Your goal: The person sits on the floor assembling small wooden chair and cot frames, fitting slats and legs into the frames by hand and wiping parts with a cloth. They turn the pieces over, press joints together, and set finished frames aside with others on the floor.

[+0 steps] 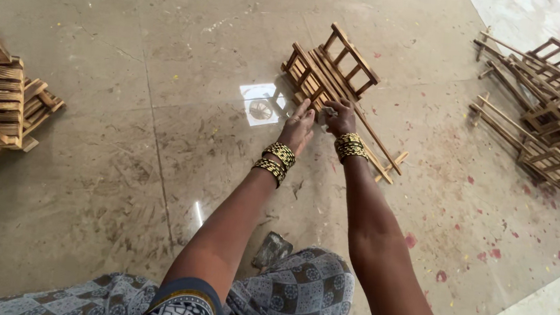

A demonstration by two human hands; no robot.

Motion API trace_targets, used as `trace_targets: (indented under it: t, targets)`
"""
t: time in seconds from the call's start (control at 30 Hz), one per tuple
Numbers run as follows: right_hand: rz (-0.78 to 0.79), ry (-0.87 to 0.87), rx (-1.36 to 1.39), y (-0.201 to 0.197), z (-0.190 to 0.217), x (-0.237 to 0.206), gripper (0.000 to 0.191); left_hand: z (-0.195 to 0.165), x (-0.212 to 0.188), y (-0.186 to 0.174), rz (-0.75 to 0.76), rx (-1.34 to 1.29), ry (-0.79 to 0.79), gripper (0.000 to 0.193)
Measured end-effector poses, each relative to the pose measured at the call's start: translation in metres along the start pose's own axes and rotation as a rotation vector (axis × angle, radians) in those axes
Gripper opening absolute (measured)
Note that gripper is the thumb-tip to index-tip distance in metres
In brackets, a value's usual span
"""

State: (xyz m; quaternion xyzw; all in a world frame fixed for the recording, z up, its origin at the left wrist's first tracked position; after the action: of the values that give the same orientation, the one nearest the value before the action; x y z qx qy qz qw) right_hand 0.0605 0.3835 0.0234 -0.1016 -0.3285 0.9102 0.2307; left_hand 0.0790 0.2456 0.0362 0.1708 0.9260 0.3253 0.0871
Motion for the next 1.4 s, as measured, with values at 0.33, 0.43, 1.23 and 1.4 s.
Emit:
trace_targets:
  t: [0.33, 0.43, 1.23, 1.4]
  targets:
    - [-0.197, -0.056, -0.1, 0.034, -0.012, -0.035, 0.004, 0.002, -0.014, -0.059, -0.249, 0.279, 0.143, 0.062]
    - [-0.211, -0.295, -0.053, 0.035, -0.012, -0.068, 0.013, -0.008, -0.029, -0.071, -0.362, 0.718, 0.403, 0.062]
    - [-0.002, -0.203, 0.183, 0.086, 0.048, -0.225, 0.011, -0.036, -0.252, -0.135, -0.174, 1.579, 0.4, 0.036]
    - [0.063, -0.505, 0.009, 0.091, 0.048, -0.256, 0.026, -0.058, -0.248, -0.135, -0.081, 1.634, 0.622, 0.025]
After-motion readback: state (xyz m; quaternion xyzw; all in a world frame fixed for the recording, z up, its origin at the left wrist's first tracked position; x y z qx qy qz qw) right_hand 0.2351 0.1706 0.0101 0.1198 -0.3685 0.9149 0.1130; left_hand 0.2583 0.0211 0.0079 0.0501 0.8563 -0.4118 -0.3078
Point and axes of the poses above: each hand's wrist, its own x-axis towards the middle knuckle, its own y-axis out of the palm, z = x × y, the point moved 2 cm from there along x, towards the middle knuckle, and after that the axes turned 13 degrees about y, right-handed, at the moved point
